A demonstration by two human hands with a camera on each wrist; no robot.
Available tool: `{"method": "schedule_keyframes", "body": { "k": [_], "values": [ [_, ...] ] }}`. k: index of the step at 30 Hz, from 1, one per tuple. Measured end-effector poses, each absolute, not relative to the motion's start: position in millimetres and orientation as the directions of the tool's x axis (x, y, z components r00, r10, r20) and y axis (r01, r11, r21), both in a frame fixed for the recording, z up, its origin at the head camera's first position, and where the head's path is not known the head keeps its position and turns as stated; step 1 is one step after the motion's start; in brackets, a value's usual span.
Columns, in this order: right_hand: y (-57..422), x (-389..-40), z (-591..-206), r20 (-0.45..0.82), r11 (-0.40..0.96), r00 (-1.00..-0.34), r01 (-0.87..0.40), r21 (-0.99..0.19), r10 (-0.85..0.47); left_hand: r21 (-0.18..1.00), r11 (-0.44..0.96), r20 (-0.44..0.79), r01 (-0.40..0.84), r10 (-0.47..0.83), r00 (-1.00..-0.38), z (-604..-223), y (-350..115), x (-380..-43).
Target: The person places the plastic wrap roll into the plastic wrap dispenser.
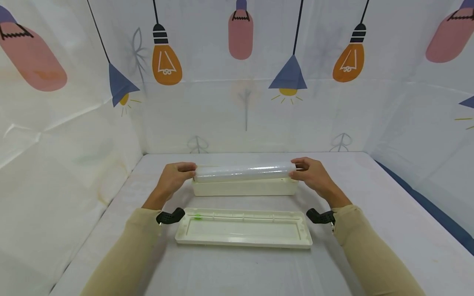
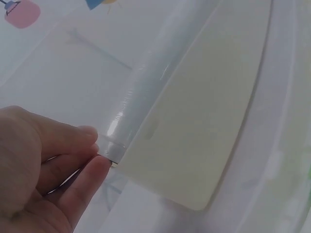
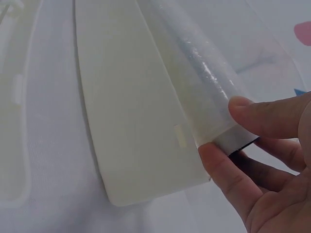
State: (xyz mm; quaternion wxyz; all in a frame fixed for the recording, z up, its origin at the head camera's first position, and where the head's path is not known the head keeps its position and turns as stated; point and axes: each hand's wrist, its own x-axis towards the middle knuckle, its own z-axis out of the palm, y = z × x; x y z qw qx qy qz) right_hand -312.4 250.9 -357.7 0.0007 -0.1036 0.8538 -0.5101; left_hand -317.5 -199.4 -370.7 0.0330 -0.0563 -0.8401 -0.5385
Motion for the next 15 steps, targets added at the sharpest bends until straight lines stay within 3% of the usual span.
{"method": "schedule_keyframes", "body": {
  "k": [15],
  "values": [
    [248.9, -311.8, -357.9, 0.128, 0.508, -0.975, -0.205, -0.837, -0.182, 0.899, 0.421, 0.105, 0.121, 0.06, -0.993, -370.4, -199.2, -315.6]
  ]
}}
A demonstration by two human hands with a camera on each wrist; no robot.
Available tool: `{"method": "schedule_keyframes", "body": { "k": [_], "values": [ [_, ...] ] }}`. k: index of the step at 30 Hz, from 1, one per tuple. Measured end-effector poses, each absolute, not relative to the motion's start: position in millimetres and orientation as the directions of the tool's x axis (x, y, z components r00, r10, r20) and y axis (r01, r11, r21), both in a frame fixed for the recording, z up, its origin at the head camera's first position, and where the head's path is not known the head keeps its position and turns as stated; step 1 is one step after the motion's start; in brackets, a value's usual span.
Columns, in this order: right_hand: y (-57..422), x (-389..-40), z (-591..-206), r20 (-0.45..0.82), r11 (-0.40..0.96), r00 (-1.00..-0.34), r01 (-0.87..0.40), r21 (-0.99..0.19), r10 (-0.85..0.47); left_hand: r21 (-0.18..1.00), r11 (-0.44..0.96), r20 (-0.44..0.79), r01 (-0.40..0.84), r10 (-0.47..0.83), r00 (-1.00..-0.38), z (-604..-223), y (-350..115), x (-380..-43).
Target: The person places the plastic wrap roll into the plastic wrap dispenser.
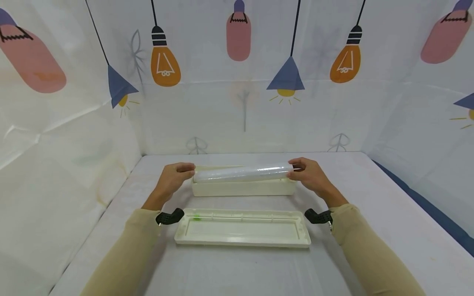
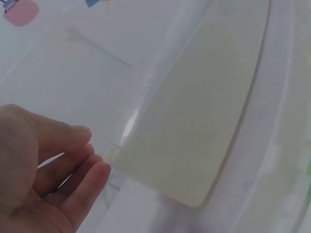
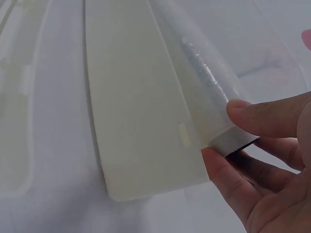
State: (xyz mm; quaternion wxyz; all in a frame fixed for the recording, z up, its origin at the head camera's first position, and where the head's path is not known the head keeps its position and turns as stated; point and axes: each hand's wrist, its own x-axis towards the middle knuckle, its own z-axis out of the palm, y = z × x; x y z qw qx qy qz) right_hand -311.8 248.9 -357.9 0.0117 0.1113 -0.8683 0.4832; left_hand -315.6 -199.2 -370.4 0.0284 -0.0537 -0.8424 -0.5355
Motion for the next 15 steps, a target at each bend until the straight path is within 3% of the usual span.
{"method": "schedule_keyframes", "body": {
  "k": [8, 15],
  "values": [
    [247.1, -317.8, -352.3, 0.106, 0.61, -0.975, -0.207, -0.765, -0.197, 0.915, 0.389, 0.087, 0.109, 0.074, -0.993, -375.8, -201.0, -320.5],
    [250.2, -324.2, -345.0, 0.091, 0.643, -0.968, -0.225, -0.732, -0.235, 0.893, 0.445, 0.05, 0.071, 0.059, -0.997, -372.9, -199.1, -322.2]
  ]
}}
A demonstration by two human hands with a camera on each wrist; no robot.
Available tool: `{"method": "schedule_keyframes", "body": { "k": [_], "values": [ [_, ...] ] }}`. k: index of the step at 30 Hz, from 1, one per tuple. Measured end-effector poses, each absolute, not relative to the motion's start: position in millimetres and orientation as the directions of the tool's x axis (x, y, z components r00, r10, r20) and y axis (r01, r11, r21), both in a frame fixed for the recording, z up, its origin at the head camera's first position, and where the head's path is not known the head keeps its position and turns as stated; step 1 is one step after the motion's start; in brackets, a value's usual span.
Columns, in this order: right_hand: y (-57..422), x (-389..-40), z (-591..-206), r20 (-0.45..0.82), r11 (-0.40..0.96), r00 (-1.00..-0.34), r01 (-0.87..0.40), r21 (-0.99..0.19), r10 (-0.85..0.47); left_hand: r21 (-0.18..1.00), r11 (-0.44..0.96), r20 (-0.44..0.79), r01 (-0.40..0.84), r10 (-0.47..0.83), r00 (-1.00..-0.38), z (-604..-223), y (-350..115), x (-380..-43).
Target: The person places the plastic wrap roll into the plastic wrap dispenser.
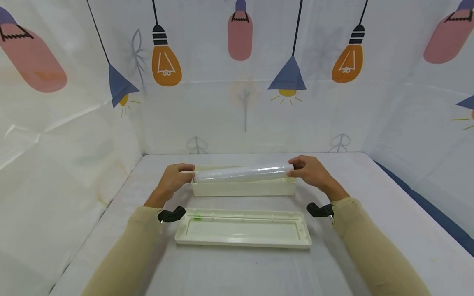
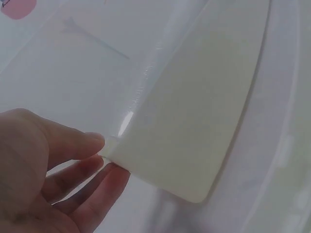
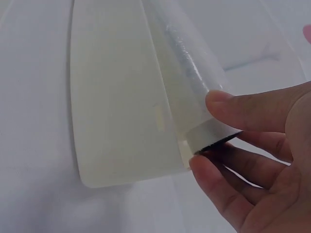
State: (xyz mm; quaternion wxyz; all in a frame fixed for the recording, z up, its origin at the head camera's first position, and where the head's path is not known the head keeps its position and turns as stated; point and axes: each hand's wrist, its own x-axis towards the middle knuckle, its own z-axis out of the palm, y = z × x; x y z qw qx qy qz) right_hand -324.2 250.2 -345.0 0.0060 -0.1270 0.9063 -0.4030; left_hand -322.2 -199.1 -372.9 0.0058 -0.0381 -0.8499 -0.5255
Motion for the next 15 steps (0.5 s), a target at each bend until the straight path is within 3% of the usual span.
{"method": "schedule_keyframes", "body": {
  "k": [15],
  "values": [
    [250.1, -329.5, -342.4, 0.064, 0.687, -0.96, -0.242, -0.686, -0.274, 0.876, 0.481, -0.011, 0.029, 0.08, -0.997, -378.5, -202.4, -323.3]
  ]
}}
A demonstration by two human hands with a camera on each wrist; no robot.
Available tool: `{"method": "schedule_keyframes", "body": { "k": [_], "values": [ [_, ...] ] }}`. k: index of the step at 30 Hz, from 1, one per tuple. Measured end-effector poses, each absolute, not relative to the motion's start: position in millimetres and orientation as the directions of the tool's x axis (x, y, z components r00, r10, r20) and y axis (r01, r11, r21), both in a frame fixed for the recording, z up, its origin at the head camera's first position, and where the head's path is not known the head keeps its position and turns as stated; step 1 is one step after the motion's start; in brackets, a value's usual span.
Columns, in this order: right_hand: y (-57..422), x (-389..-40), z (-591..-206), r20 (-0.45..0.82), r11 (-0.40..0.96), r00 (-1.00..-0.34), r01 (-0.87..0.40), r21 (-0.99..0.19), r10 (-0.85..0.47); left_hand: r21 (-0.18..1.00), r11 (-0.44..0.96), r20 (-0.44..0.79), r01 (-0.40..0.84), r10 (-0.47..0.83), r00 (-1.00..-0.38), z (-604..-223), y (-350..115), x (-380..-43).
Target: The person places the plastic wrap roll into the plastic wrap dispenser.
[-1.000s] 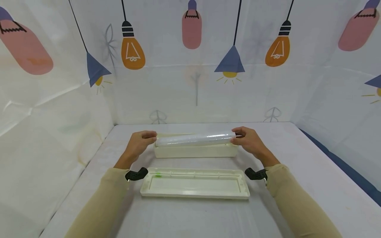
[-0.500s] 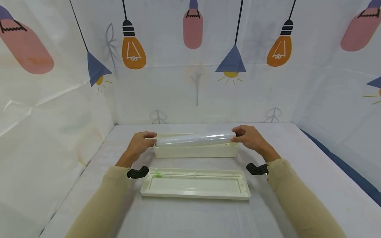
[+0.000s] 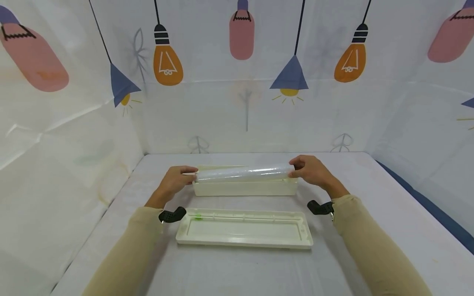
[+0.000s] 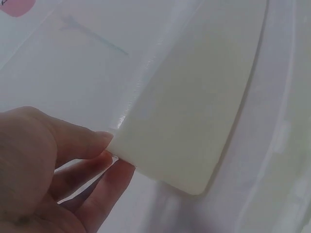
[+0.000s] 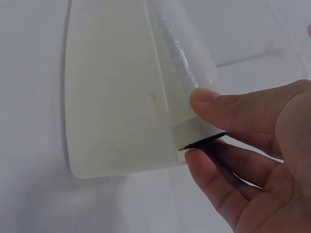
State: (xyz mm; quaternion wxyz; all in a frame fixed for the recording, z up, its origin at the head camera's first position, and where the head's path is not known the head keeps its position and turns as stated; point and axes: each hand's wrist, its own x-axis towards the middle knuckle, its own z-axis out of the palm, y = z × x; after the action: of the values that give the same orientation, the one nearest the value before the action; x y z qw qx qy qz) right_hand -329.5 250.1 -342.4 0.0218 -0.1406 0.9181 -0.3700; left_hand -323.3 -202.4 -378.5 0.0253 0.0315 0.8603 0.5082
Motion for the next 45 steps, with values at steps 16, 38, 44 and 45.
{"method": "schedule_keyframes", "body": {
  "k": [16, 38, 44, 45],
  "values": [
    [249.5, -327.6, -342.1, 0.063, 0.718, -0.96, -0.246, -0.651, -0.273, 0.868, 0.496, -0.025, 0.017, 0.077, -0.997, -379.0, -201.1, -322.4],
    [248.5, -328.5, -348.4, 0.078, 0.737, -0.959, -0.261, -0.623, -0.274, 0.831, 0.554, 0.001, 0.057, 0.1, -0.995, -373.9, -200.6, -317.5],
    [247.8, -326.8, -346.7, 0.087, 0.739, -0.954, -0.278, -0.613, -0.286, 0.851, 0.524, -0.008, 0.045, 0.099, -0.995, -376.1, -202.4, -318.4],
    [247.6, -326.7, -346.3, 0.089, 0.74, -0.954, -0.28, -0.611, -0.287, 0.856, 0.515, -0.008, 0.043, 0.096, -0.995, -376.4, -202.7, -318.8]
  ]
}}
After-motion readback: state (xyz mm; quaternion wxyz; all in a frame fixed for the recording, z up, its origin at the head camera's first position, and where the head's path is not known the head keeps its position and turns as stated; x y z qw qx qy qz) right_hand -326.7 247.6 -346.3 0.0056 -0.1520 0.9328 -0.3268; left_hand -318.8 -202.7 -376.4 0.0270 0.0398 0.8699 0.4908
